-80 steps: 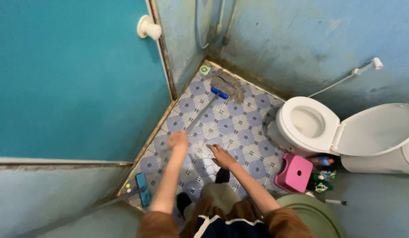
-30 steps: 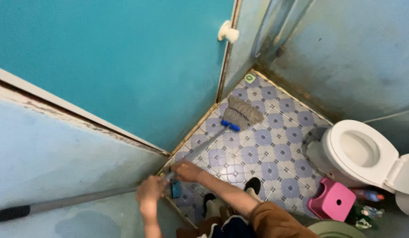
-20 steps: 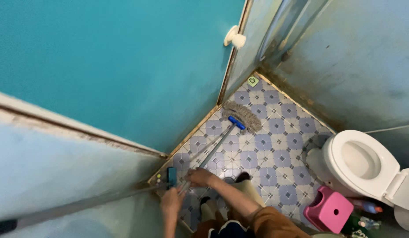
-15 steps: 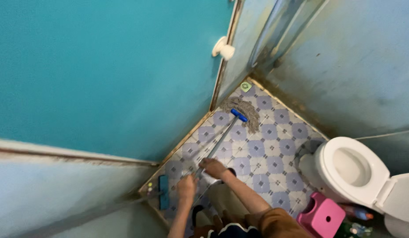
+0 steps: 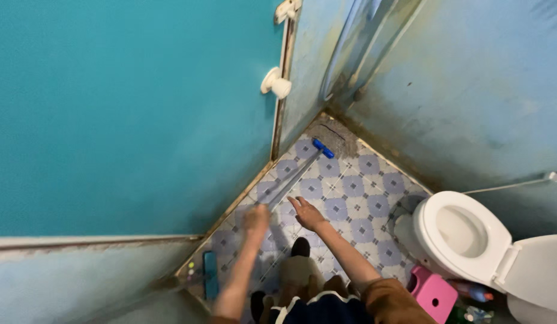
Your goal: The person mops the tiled floor of a bathroom, moving a green lid and a pink stool to reach the corners and edges.
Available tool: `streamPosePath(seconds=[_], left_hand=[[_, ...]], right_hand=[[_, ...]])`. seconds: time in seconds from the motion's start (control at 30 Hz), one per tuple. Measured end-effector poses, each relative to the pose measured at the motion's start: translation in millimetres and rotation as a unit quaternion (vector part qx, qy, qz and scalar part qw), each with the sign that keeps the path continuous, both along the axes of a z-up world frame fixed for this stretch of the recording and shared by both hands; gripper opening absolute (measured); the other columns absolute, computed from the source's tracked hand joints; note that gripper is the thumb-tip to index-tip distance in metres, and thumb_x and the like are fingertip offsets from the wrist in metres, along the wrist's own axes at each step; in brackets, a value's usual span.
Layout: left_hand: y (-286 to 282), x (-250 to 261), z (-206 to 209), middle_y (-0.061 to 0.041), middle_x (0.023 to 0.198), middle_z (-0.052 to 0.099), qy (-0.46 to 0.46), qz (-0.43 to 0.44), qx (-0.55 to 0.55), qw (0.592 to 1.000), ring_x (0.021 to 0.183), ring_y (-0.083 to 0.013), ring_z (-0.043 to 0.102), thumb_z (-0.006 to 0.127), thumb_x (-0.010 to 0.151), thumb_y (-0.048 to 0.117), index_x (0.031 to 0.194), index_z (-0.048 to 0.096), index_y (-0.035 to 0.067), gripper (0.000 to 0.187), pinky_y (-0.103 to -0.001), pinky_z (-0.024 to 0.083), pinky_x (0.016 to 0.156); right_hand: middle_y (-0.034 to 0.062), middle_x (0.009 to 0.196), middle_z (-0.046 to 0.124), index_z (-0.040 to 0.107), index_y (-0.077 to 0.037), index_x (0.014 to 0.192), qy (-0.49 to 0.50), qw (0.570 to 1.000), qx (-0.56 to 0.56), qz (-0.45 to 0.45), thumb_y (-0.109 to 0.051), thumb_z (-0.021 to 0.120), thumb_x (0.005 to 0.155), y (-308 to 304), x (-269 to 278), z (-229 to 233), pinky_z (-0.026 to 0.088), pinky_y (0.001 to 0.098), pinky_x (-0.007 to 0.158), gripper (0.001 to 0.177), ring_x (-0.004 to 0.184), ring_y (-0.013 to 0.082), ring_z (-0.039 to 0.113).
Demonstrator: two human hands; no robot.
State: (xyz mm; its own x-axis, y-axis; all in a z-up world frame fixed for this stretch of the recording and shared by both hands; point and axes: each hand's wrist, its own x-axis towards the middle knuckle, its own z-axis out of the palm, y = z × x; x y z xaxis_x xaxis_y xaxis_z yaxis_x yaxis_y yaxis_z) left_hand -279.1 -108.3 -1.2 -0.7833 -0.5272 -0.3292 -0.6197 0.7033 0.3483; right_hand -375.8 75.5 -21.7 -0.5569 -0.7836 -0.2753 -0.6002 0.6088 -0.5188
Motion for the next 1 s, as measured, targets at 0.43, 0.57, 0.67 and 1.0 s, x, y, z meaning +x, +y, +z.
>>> streamPosePath(seconds=[0.43,0.57,0.67,1.0], left_hand=[[-117.4,316.9,182.5,-0.006,0.072,0.078,-0.196,0.14,0.096,0.966,0.071,-0.0232,0.079,0.079,0.084,0.044,0.124,0.076,0.037,0.041,-0.041,0.06,0.074],[-108.4,368.8,154.9,-0.003,0.074,0.081,-0.181,0.145,0.074,0.97,0.076,-0.021,0.078,0.081,0.081,0.044,0.119,0.077,0.042,0.039,-0.04,0.058,0.077],[-100.7,379.4,131.2,-0.004,0.076,0.08,-0.184,0.145,0.084,0.969,0.078,-0.0227,0.079,0.081,0.081,0.041,0.123,0.074,0.05,0.044,-0.041,0.059,0.08],[-36.7,207.3,19.4,-0.014,0.095,0.074,0.14,-0.022,0.011,0.99,0.091,-0.037,0.071,0.077,0.076,0.026,0.102,0.075,0.013,0.029,-0.05,0.056,0.076]], right_hand=[[0.0174,0.121,0.065,0.061,-0.007,0.122,-0.046,0.952,-0.159,0.256,-0.016,0.062,0.097,-168.3,249.5,4.9,0.049,0.0483,0.105,0.027,0.118,0.0363,0.062],[0.0105,0.114,0.068,0.065,-0.012,0.11,-0.208,0.942,0.001,0.261,-0.029,0.046,0.108,-174.5,280.5,19.8,0.048,0.0467,0.101,0.026,0.112,0.031,0.064],[0.0083,0.114,0.07,0.065,-0.014,0.111,-0.224,0.938,-0.001,0.264,-0.03,0.042,0.11,-168.9,275.5,4.2,0.049,0.0465,0.104,0.028,0.111,0.0309,0.065],[0.0092,0.129,0.067,0.064,-0.016,0.121,-0.035,0.976,-0.058,0.207,-0.015,0.06,0.099,-94.4,108.9,-16.9,0.051,0.0453,0.111,0.023,0.126,0.0311,0.062]])
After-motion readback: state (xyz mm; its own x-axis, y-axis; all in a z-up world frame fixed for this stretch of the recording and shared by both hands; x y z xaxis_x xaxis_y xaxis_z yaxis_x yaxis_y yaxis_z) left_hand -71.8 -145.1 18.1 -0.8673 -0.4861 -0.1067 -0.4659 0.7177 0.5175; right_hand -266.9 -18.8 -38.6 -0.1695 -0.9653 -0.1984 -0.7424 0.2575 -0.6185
